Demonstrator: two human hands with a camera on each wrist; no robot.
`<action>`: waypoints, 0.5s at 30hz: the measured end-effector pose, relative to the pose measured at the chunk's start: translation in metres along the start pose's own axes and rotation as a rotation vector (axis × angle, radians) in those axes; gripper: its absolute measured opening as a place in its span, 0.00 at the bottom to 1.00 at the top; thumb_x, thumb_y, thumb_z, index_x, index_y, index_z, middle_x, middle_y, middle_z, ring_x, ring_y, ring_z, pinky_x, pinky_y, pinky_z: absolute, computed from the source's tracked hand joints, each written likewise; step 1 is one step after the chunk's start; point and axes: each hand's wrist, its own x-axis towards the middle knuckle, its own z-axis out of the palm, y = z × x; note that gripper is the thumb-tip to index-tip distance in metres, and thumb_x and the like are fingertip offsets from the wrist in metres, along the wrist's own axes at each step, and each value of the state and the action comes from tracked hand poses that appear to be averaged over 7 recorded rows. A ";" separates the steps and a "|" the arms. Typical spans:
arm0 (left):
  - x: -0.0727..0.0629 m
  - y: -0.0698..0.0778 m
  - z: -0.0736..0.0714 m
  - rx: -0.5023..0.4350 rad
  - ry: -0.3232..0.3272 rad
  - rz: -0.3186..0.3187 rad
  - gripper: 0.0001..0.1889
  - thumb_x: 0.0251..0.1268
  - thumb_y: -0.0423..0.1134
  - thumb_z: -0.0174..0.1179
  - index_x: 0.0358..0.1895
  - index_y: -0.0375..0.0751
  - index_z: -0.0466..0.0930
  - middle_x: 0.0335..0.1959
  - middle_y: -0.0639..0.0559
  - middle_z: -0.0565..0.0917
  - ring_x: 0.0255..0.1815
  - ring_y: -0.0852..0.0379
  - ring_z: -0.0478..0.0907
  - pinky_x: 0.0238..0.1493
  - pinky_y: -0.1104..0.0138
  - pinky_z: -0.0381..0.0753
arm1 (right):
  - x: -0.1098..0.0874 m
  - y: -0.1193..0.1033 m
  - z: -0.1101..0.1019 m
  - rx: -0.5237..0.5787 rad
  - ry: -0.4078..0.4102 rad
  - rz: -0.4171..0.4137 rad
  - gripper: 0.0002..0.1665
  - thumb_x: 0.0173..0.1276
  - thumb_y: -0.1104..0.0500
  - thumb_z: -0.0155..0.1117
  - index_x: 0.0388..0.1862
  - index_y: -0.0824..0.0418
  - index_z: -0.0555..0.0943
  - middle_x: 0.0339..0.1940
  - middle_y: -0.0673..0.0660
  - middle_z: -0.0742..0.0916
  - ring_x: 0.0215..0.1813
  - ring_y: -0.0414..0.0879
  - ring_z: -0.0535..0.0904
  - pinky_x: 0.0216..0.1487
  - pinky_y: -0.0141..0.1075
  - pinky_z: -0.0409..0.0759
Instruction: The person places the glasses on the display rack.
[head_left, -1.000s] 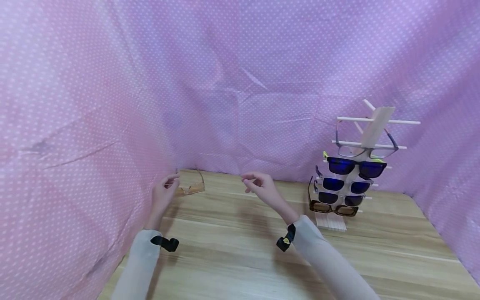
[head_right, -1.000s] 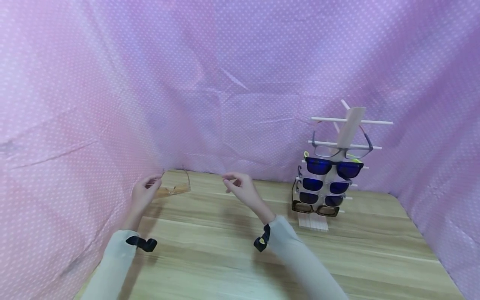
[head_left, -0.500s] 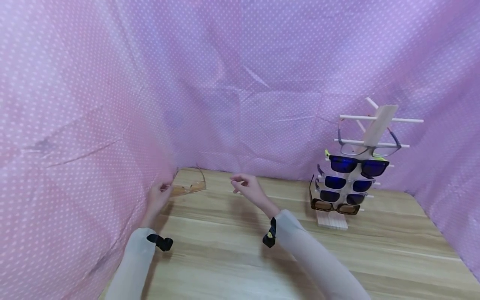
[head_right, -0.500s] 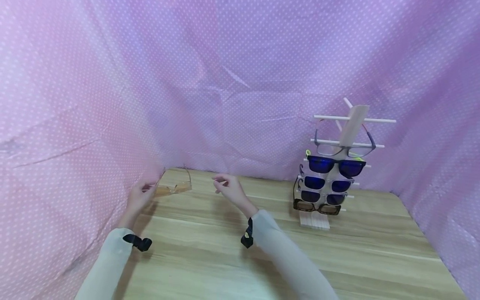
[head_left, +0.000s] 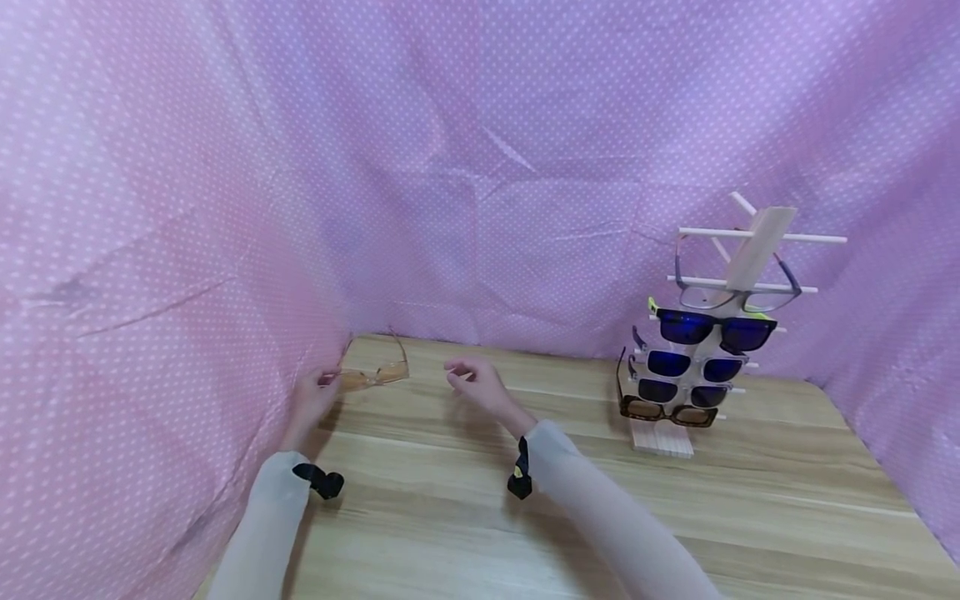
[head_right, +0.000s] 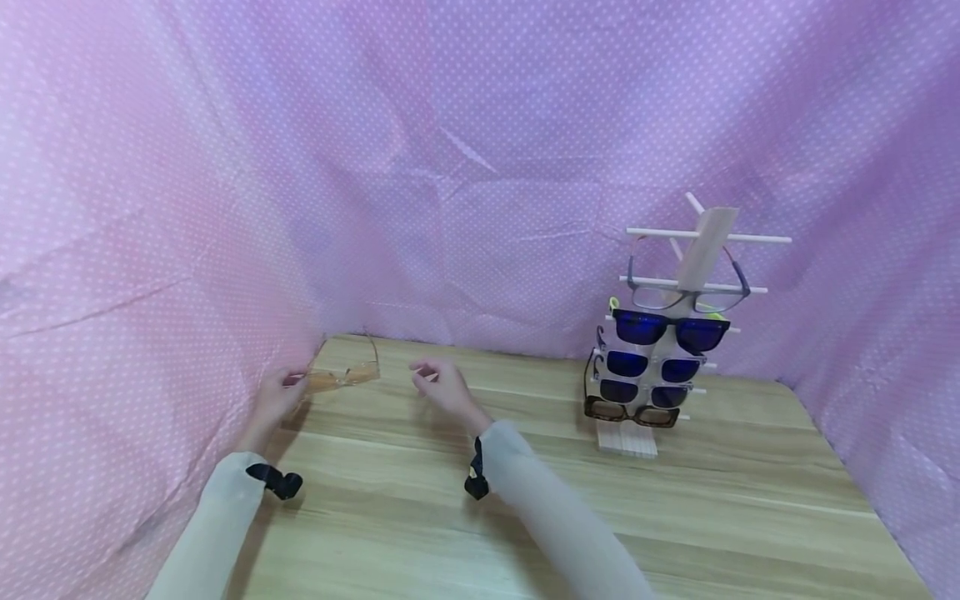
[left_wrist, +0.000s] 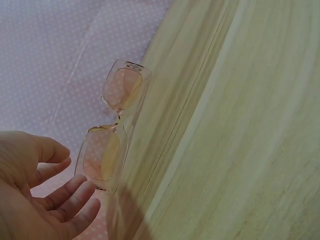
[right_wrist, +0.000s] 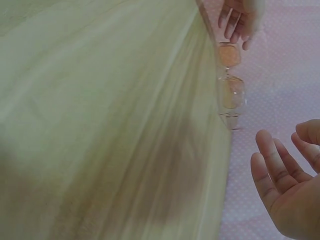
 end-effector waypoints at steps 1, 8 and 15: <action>0.001 0.000 0.001 0.008 0.003 -0.002 0.18 0.76 0.31 0.51 0.61 0.22 0.75 0.57 0.23 0.78 0.57 0.33 0.78 0.49 0.62 0.78 | 0.000 0.002 0.001 -0.004 -0.001 -0.001 0.15 0.75 0.69 0.58 0.57 0.75 0.80 0.47 0.75 0.86 0.41 0.77 0.83 0.47 0.61 0.84; 0.009 -0.003 0.004 0.041 0.034 -0.037 0.17 0.73 0.32 0.53 0.58 0.22 0.77 0.53 0.25 0.80 0.49 0.37 0.78 0.41 0.66 0.75 | -0.003 0.009 0.005 -0.017 -0.006 0.037 0.16 0.76 0.67 0.58 0.58 0.75 0.79 0.46 0.74 0.86 0.42 0.75 0.83 0.47 0.58 0.85; 0.009 -0.003 0.006 0.079 0.024 -0.084 0.17 0.73 0.32 0.54 0.58 0.24 0.78 0.54 0.25 0.80 0.52 0.36 0.78 0.48 0.58 0.78 | -0.005 0.007 0.008 0.004 -0.015 0.021 0.15 0.75 0.70 0.57 0.57 0.76 0.79 0.45 0.79 0.85 0.37 0.72 0.84 0.45 0.63 0.83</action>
